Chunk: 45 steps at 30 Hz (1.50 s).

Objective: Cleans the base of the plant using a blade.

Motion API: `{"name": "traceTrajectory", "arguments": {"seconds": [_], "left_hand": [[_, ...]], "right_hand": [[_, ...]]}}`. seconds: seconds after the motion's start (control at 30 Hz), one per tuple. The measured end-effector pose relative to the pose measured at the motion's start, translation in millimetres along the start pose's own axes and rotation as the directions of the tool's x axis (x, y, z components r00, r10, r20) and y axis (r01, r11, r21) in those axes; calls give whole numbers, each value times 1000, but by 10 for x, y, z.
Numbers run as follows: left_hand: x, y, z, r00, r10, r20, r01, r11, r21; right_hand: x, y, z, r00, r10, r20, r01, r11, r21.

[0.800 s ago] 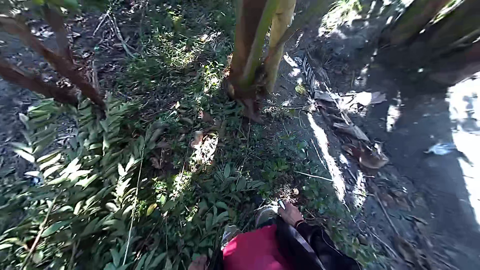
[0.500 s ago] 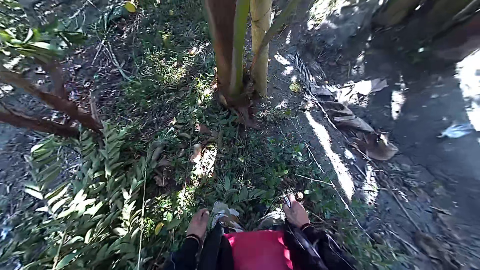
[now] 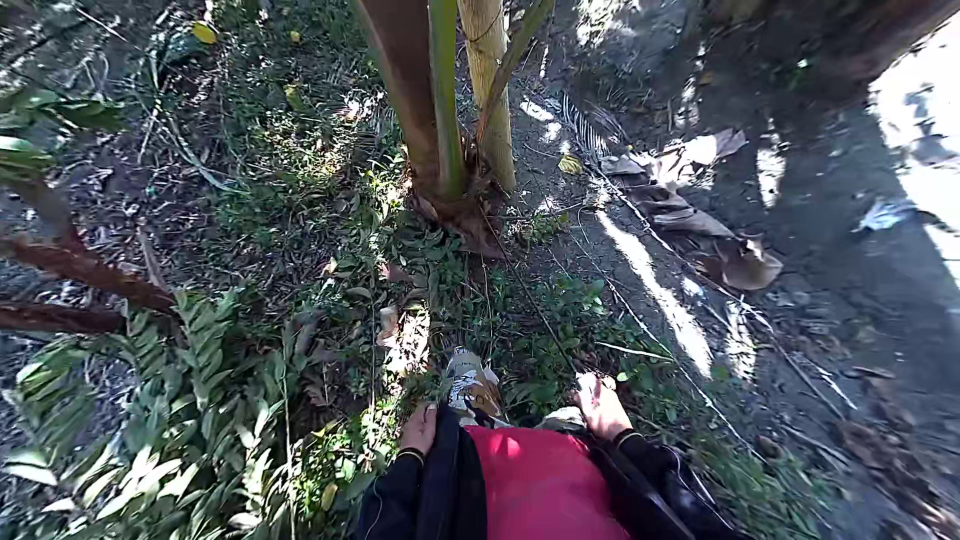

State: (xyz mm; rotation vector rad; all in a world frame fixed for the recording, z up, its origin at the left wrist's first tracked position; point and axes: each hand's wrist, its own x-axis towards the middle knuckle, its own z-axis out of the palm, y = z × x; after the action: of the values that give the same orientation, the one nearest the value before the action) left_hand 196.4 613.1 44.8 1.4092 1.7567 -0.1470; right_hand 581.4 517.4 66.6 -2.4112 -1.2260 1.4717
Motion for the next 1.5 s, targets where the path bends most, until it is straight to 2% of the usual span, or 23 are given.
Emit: {"name": "traceTrajectory", "arguments": {"seconds": [0.07, 0.17, 0.27, 0.33, 0.43, 0.57, 0.73, 0.9, 1.07, 1.17, 1.23, 1.3, 1.37, 1.4, 1.5], "left_hand": [[182, -29, -25, 997, -2, 72, 0, 1000, 26], [602, -14, -139, 994, 17, 109, -17, 1000, 1], [1117, 80, -456, 994, 21, 105, -19, 1000, -19], [1451, 294, -748, 993, 24, 116, -22, 1000, -17], [1816, 572, -1244, 985, 10, 174, -13, 1000, 15], [2290, 879, -1843, 969, 52, 241, -69, 995, 65], [2681, 1191, -2325, 927, 132, 351, -175, 980, 94], [3001, 1313, -2267, 882, 136, 452, -254, 944, 212], [3000, 1450, -1975, 843, 63, 534, -244, 930, 276], [2957, 1481, -1750, 804, 15, 594, -246, 919, 310], [2951, 1511, -1609, 802, -11, 597, -232, 915, 330], [2896, 1561, -1514, 819, -48, 571, -168, 933, 319], [2820, 1612, -1460, 835, -92, 542, -102, 943, 317], [2811, 1662, -1425, 846, -95, 524, -83, 949, 305], [2806, 1756, -1228, 857, -99, 505, -43, 964, 262]], "right_hand": [[133, 62, 64, 1000, -2, -26, 3, 998, 67], [320, -50, 69, 998, 31, -63, -24, 994, 111], [622, -246, 142, 984, 143, -102, -132, 985, 109], [820, -421, 154, 976, 156, -150, -139, 983, 118], [970, -852, 155, 971, 198, -133, -177, 972, 157], [1191, -1507, 69, 962, 231, -144, -194, 953, 234], [1414, -2374, -211, 963, 206, -173, -151, 947, 284], [1943, -3006, -514, 962, 150, -227, -67, 939, 339], [2647, -3618, -1018, 949, 53, -310, 63, 933, 354], [3277, -3873, -1276, 965, 27, -262, 63, 941, 331], [3747, -3818, -1271, 986, 58, -153, -13, 960, 279], [4022, -3543, -1080, 985, 171, 38, -175, 954, 242], [3985, -3190, -792, 936, 288, 203, -332, 915, 228], [3911, -3065, -708, 918, 322, 230, -368, 908, 199], [3592, -2769, -639, 904, 319, 286, -380, 904, 195]]}}
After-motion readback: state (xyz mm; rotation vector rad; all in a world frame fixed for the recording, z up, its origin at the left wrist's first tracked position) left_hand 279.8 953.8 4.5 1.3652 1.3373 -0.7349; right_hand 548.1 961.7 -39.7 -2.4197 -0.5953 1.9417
